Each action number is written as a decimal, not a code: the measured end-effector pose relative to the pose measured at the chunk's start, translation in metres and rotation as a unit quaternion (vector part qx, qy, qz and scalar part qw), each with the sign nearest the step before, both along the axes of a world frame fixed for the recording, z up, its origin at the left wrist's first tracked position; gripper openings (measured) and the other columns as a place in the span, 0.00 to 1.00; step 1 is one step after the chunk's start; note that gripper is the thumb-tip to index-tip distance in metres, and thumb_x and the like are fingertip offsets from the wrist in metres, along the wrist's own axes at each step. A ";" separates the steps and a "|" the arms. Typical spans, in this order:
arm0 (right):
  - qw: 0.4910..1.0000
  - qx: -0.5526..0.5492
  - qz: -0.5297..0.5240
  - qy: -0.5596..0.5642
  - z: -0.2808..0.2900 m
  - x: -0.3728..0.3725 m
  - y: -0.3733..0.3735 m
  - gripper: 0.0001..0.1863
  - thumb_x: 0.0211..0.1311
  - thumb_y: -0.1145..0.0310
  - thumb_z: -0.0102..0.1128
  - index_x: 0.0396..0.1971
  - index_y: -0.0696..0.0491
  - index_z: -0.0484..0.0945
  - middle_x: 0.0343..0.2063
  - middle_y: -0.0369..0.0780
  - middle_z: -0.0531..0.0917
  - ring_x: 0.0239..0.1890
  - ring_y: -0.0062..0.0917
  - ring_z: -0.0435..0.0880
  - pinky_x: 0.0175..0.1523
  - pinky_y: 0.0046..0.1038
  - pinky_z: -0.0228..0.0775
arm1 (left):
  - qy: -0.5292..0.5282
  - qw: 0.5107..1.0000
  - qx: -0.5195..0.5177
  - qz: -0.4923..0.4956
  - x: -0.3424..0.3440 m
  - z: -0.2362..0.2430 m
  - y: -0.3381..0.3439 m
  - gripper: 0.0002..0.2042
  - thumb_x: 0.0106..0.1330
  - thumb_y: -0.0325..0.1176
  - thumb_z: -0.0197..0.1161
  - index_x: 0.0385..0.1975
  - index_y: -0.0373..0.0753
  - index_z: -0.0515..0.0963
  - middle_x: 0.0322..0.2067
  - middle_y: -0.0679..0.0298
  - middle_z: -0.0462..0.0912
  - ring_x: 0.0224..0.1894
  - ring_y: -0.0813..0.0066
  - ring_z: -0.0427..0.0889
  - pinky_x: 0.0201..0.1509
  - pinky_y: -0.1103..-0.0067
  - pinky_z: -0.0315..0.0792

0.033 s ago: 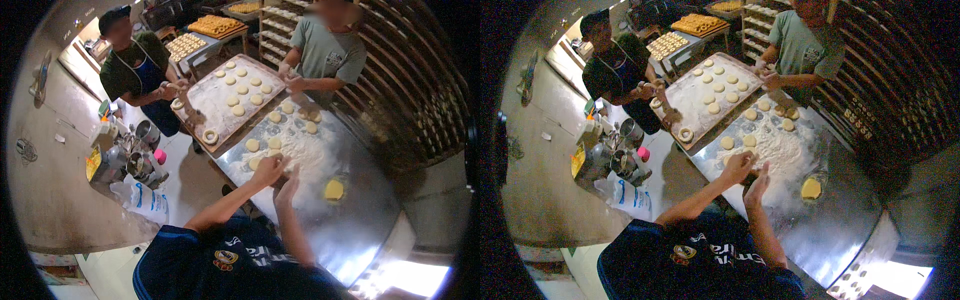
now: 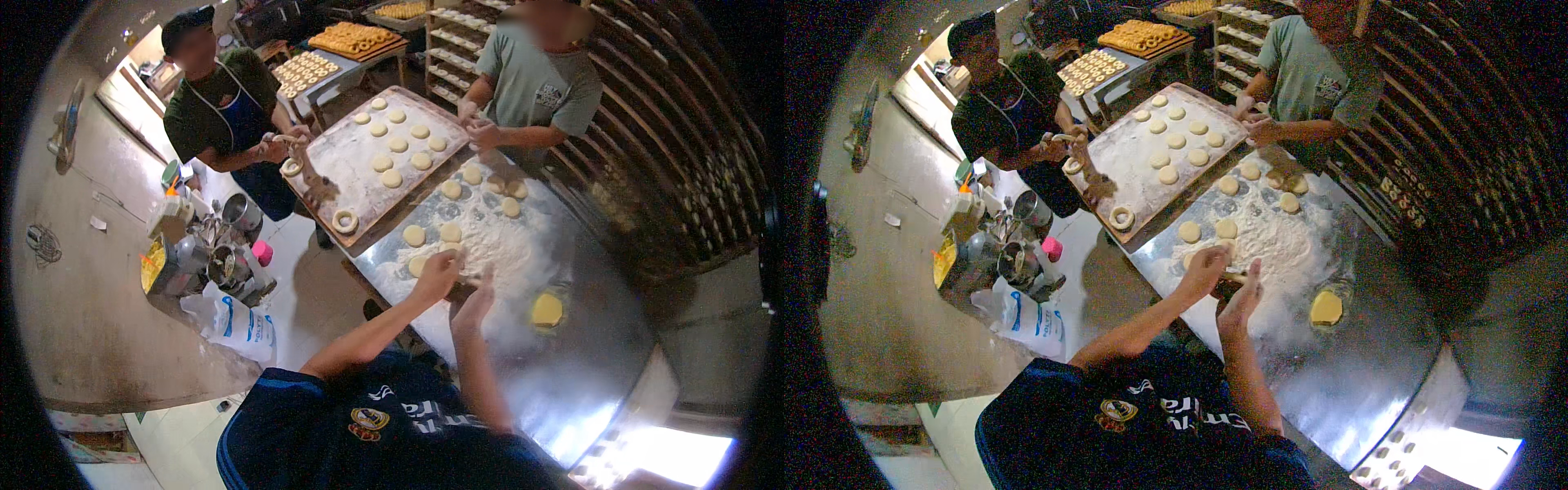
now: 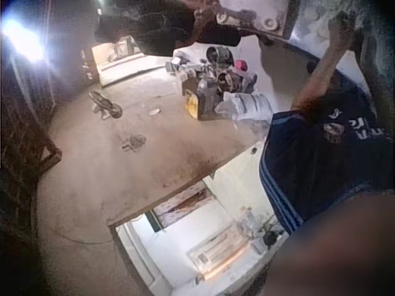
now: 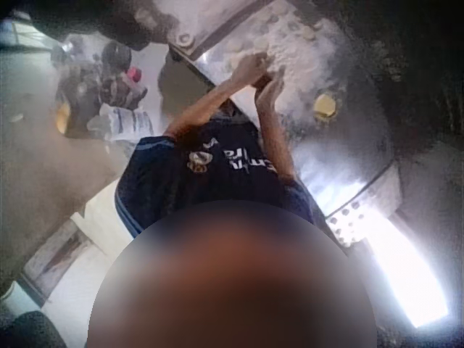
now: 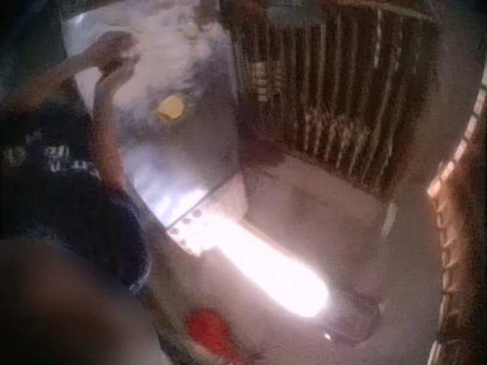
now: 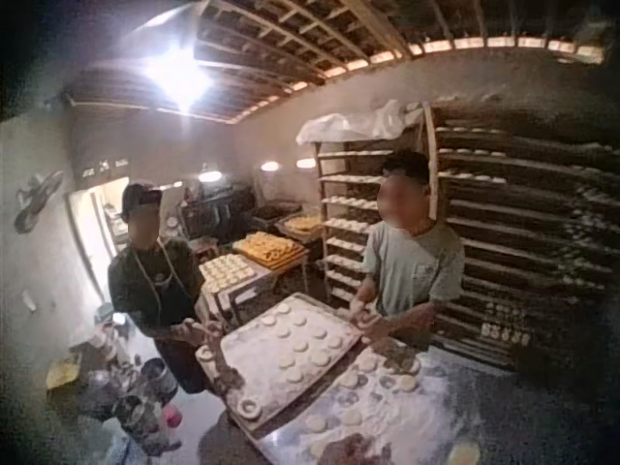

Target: The person shapes dough balls into ring shapes by hand and places them onto a wooden board. Two other people are also shaping dough at the same table. The person repeatedly picks up dough, forms it into a ring, and arranges it on the board.

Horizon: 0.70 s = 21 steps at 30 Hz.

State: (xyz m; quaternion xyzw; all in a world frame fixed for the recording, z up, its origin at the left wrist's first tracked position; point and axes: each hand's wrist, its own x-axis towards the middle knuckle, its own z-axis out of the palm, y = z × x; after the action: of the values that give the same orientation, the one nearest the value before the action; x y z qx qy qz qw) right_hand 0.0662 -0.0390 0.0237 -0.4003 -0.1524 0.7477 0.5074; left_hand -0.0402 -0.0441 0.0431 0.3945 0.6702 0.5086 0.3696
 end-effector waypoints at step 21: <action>0.940 0.063 0.256 -0.217 -0.022 -0.129 -0.014 0.25 0.75 0.46 0.63 0.29 0.55 0.83 0.21 0.33 0.78 0.21 0.19 0.73 0.26 0.26 0.66 | 0.100 0.995 0.006 0.020 -0.145 -0.056 -0.055 0.30 0.83 0.60 0.41 0.45 0.35 0.75 0.32 0.57 0.85 0.31 0.69 0.82 0.37 0.69 0.79</action>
State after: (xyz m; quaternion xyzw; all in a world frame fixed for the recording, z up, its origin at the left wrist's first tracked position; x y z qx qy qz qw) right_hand -0.0625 -0.0528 0.0015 -0.4676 -0.4033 0.7360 0.2775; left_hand -0.1849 -0.0987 -0.0129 0.4319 0.7084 0.4782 0.2879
